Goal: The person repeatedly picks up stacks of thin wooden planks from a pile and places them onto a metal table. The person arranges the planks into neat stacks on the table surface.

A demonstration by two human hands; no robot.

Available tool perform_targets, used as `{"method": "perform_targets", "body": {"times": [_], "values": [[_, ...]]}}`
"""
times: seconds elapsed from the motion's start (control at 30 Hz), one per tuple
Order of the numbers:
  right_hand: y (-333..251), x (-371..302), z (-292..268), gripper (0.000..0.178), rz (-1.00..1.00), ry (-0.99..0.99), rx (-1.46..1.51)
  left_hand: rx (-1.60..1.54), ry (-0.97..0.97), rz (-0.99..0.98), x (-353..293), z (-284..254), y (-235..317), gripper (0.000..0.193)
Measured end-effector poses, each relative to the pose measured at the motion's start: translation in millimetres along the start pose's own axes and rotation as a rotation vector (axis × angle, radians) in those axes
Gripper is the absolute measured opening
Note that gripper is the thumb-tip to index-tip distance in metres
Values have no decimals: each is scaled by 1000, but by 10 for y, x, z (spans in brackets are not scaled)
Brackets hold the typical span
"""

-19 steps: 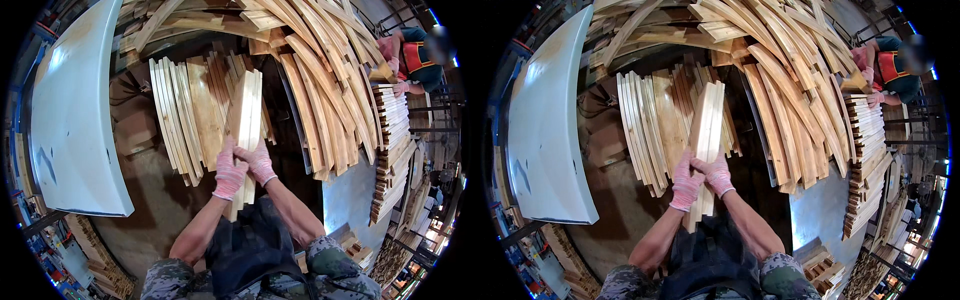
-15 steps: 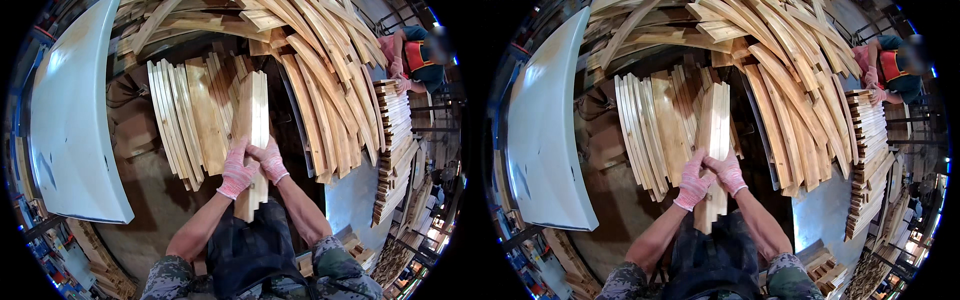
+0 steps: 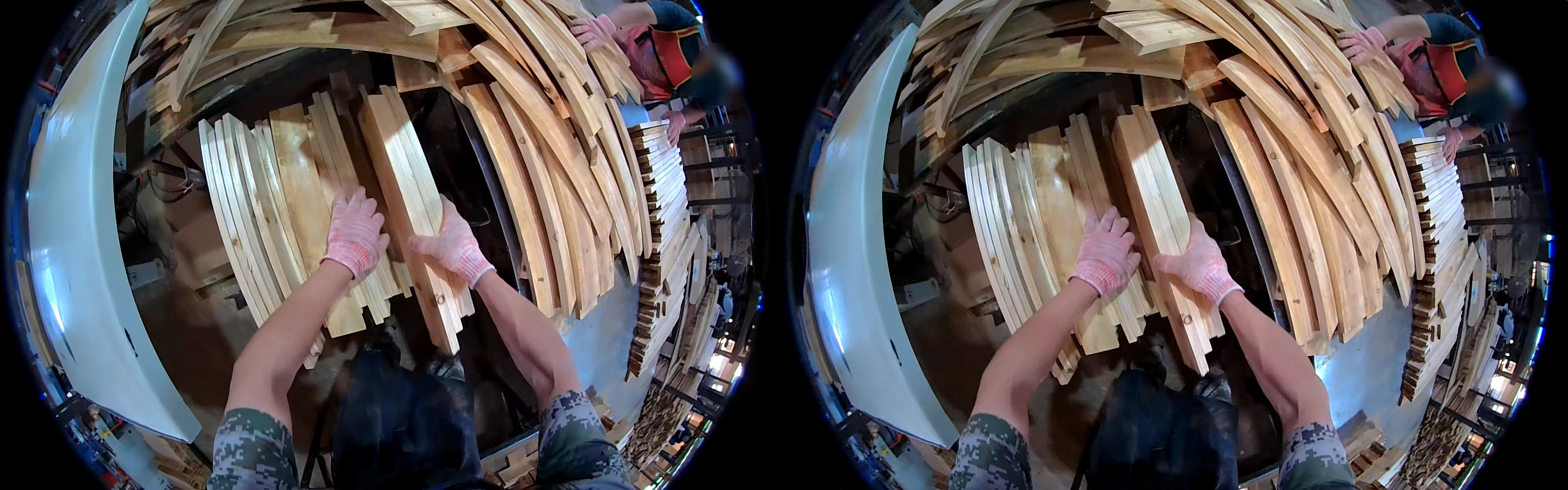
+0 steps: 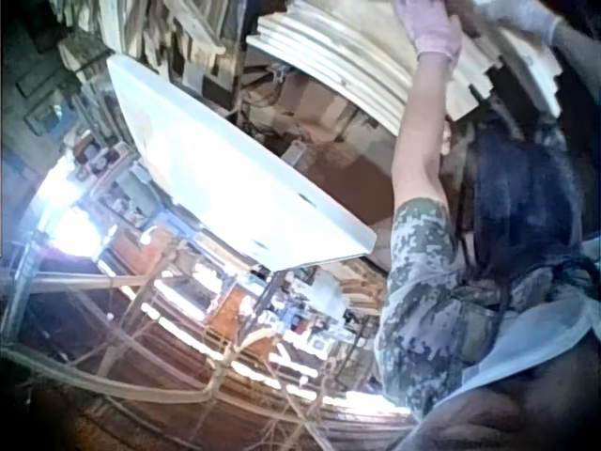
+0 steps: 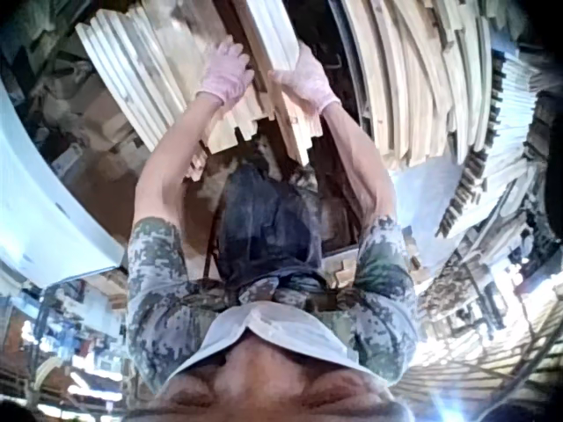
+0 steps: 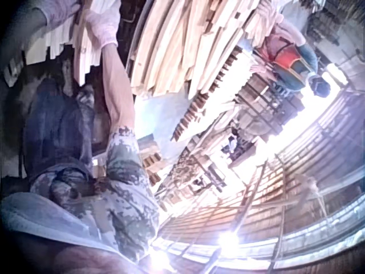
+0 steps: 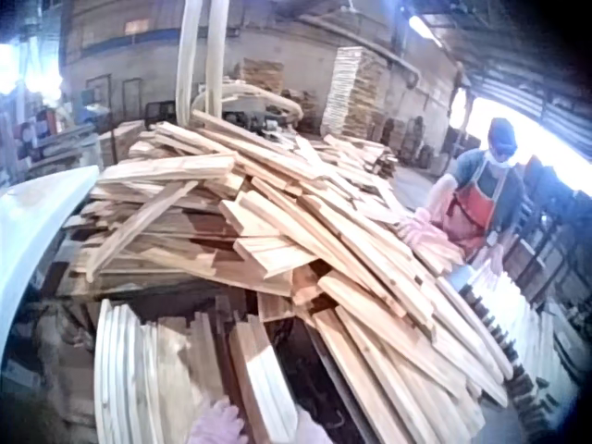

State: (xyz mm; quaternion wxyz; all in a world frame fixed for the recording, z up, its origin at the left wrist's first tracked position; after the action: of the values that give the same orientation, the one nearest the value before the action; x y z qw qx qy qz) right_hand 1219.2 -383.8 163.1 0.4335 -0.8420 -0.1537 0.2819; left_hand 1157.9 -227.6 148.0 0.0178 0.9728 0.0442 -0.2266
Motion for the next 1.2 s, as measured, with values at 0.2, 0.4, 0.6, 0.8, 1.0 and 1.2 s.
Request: {"method": "perform_targets", "body": {"times": [0.2,0.4,0.6,0.8,1.0,1.2], "values": [[-159,596,352,121,11,-96,-107,-240,244,-84,-346,162,-518,52],[14,612,723,121,-38,-101,-44,240,-13,-37,-516,-170,-649,60],[80,15,806,107,-82,148,-231,337,-196,-206,-651,-215,-1131,53],[161,-1239,749,87,3,153,63,142,154,-237,-682,143,-1486,46],[252,-1746,1587,77,-42,-108,89,-38,25,-340,-597,452,-2236,56],[194,-1619,923,76,84,-25,266,384,-18,-483,-377,450,-2980,68]]}}
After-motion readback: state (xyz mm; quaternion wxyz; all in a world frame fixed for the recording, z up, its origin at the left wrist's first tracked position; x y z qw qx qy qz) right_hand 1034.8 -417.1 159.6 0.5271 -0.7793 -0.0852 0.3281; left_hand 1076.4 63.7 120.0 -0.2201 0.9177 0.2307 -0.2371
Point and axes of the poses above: each hand's wrist, its own x-axis towards the middle knuckle, its own z-axis out of the palm, y = z × x, the point moved 10 cm from there along x, towards the middle knuckle, and after that the axes turned 9 degrees about -z, right-handed, at the moved point
